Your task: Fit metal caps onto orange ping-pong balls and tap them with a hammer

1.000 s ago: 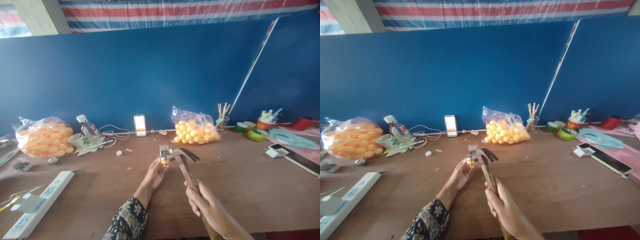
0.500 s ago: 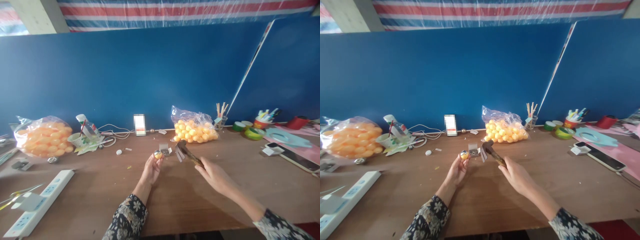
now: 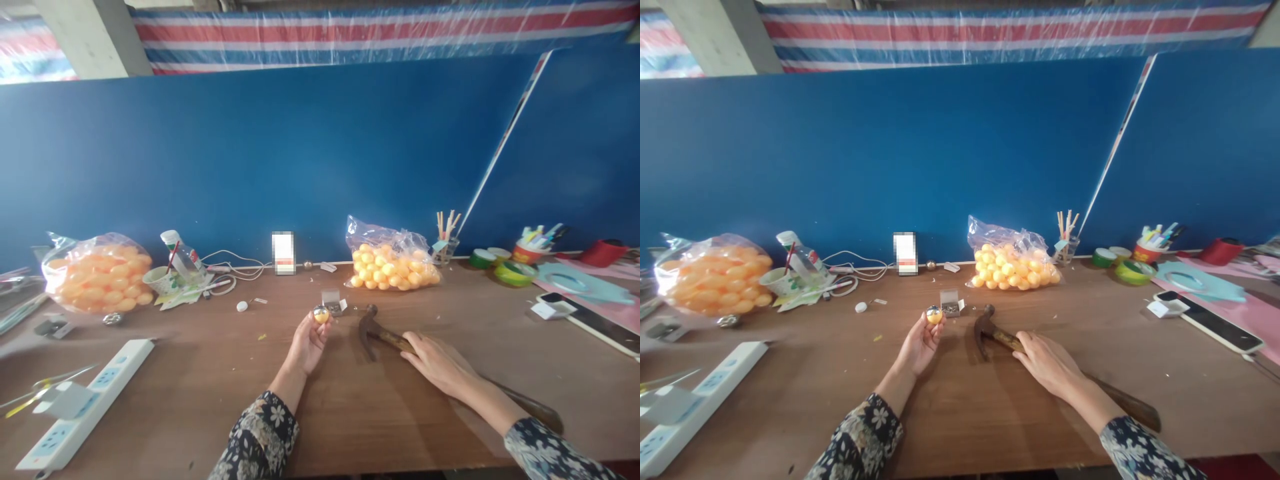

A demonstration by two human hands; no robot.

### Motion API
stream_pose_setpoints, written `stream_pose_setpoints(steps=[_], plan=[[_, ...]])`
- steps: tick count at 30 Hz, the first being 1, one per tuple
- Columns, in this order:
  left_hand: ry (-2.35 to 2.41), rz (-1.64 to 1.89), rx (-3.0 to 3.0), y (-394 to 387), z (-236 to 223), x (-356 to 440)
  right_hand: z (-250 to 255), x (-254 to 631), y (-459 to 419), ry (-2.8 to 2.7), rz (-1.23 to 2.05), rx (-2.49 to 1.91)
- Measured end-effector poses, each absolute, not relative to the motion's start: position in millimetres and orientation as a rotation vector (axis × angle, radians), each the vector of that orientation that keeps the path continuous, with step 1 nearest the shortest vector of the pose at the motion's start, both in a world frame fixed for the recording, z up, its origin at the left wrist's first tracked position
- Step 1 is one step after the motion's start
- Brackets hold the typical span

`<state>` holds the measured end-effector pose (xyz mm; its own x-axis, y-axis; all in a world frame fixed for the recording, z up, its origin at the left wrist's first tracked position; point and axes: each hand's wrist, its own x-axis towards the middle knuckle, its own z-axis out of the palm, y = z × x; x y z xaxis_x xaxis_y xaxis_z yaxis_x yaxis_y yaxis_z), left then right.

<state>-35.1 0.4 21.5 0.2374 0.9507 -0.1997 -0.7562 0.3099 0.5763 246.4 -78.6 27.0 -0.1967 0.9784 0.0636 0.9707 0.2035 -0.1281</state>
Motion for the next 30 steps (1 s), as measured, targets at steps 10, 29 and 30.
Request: stream_pose_setpoints(steps=[10,29,30], plan=[[0.569,1.188,0.424,1,17,-36,30,261,-62,-2.378,-0.126,-1.726],[0.644,1.268,0.267,2,24,-35,91,176,-2,-2.464,0.031,-1.646],[0.650,1.263,0.263,2,25,-35,92,164,4,-2.516,0.020,-1.652]])
